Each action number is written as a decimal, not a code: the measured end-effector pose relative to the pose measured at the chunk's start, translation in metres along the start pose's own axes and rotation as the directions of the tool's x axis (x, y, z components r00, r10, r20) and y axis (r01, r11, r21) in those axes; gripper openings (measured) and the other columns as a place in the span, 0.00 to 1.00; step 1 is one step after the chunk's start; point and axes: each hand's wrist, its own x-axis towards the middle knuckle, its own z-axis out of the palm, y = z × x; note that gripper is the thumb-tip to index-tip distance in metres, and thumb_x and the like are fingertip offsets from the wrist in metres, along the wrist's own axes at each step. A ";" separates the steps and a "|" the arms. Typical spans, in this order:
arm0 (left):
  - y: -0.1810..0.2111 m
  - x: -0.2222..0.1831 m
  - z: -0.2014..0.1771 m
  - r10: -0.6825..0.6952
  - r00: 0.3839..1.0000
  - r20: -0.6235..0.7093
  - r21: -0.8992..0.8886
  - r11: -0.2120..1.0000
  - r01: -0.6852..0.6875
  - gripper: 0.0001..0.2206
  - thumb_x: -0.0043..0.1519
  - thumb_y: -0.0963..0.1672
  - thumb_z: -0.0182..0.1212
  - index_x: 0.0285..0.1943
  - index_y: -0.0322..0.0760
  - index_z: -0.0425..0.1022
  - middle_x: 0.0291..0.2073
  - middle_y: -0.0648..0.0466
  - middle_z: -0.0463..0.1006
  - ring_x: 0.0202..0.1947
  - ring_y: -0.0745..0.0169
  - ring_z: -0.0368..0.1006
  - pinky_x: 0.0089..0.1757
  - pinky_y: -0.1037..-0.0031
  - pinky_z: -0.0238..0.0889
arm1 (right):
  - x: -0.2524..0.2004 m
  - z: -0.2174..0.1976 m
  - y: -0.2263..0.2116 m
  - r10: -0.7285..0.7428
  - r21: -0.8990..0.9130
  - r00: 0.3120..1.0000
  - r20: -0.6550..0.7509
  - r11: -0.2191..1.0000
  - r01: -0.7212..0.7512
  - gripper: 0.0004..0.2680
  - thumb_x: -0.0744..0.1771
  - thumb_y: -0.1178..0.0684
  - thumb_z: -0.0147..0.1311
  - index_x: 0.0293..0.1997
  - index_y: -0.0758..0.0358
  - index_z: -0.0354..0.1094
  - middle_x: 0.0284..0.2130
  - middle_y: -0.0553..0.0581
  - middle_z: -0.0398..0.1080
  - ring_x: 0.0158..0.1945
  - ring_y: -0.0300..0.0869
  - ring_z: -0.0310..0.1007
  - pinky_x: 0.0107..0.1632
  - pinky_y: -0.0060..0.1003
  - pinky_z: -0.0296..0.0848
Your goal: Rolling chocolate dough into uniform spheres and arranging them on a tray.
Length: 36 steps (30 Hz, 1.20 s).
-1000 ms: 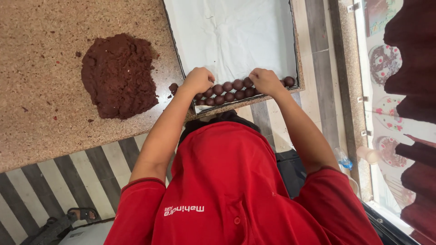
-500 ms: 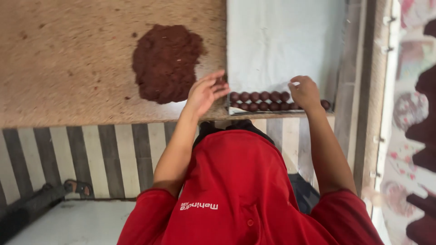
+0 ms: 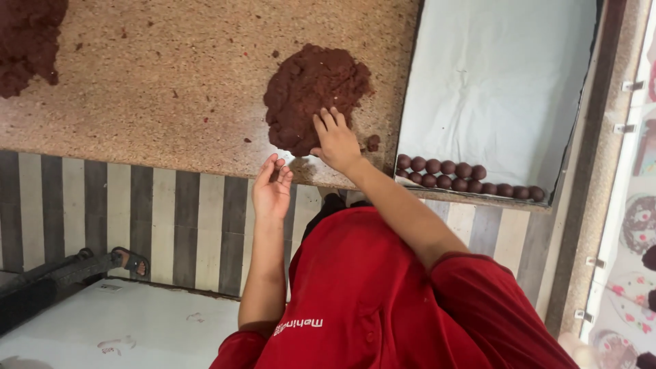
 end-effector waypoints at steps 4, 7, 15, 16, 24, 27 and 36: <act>-0.010 0.005 -0.001 -0.023 0.999 0.023 -0.013 1.000 0.023 0.12 0.69 0.41 0.55 0.58 0.29 0.73 0.42 0.48 0.78 0.40 0.58 0.75 0.44 0.67 0.72 | -0.001 0.036 0.012 0.027 -0.018 0.995 -0.100 0.999 -0.029 0.25 0.61 0.49 0.68 0.63 0.62 0.63 0.65 0.64 0.58 0.68 0.63 0.55 0.57 0.51 0.73; -0.020 0.011 0.008 -0.065 0.994 0.088 0.018 0.998 0.064 0.11 0.70 0.41 0.55 0.58 0.28 0.73 0.43 0.47 0.78 0.41 0.56 0.75 0.46 0.66 0.72 | -0.004 0.043 0.040 0.057 -0.122 0.996 -0.064 0.990 -0.065 0.13 0.66 0.57 0.62 0.56 0.54 0.70 0.55 0.56 0.70 0.62 0.55 0.69 0.53 0.46 0.78; -0.062 0.027 0.082 -0.115 0.991 0.072 0.061 0.992 0.111 0.16 0.67 0.46 0.55 0.56 0.26 0.72 0.47 0.45 0.78 0.51 0.50 0.76 0.55 0.59 0.69 | -0.048 -0.013 0.103 0.409 0.893 0.835 0.368 -0.404 -0.195 0.10 0.67 0.66 0.53 0.51 0.60 0.75 0.39 0.58 0.71 0.40 0.47 0.76 0.52 0.50 0.80; -0.070 0.028 0.099 -0.116 0.990 0.078 0.060 0.992 0.112 0.16 0.67 0.46 0.55 0.56 0.26 0.72 0.47 0.45 0.78 0.51 0.50 0.76 0.55 0.59 0.69 | -0.050 -0.027 0.088 0.413 0.896 0.836 0.362 -0.400 -0.191 0.10 0.67 0.66 0.53 0.51 0.60 0.75 0.39 0.58 0.71 0.40 0.47 0.76 0.52 0.50 0.80; -0.126 0.018 0.170 0.117 0.976 0.185 0.317 0.933 -0.172 0.15 0.70 0.46 0.59 0.55 0.25 0.74 0.44 0.51 0.76 0.46 0.64 0.71 0.49 0.70 0.67 | -0.065 -0.027 0.045 0.532 0.822 0.768 -0.356 0.569 -0.014 0.10 0.63 0.63 0.63 0.49 0.68 0.75 0.44 0.57 0.77 0.45 0.44 0.78 0.49 0.35 0.78; -0.126 0.027 0.170 0.085 0.996 0.037 0.242 0.966 -0.091 0.14 0.69 0.46 0.60 0.45 0.26 0.73 0.37 0.50 0.79 0.38 0.62 0.75 0.43 0.71 0.72 | -0.071 -0.056 0.032 0.407 0.636 0.834 -0.373 0.767 -0.089 0.11 0.63 0.62 0.64 0.50 0.64 0.77 0.40 0.54 0.77 0.41 0.39 0.79 0.46 0.31 0.78; -0.064 0.022 0.168 -0.064 0.998 0.002 -0.087 0.994 0.064 0.17 0.63 0.52 0.60 0.41 0.32 0.72 0.30 0.52 0.76 0.33 0.59 0.77 0.44 0.66 0.79 | -0.079 -0.095 0.032 0.347 0.777 0.896 -0.277 0.630 -0.004 0.12 0.66 0.63 0.59 0.55 0.64 0.75 0.44 0.56 0.75 0.45 0.39 0.77 0.48 0.32 0.77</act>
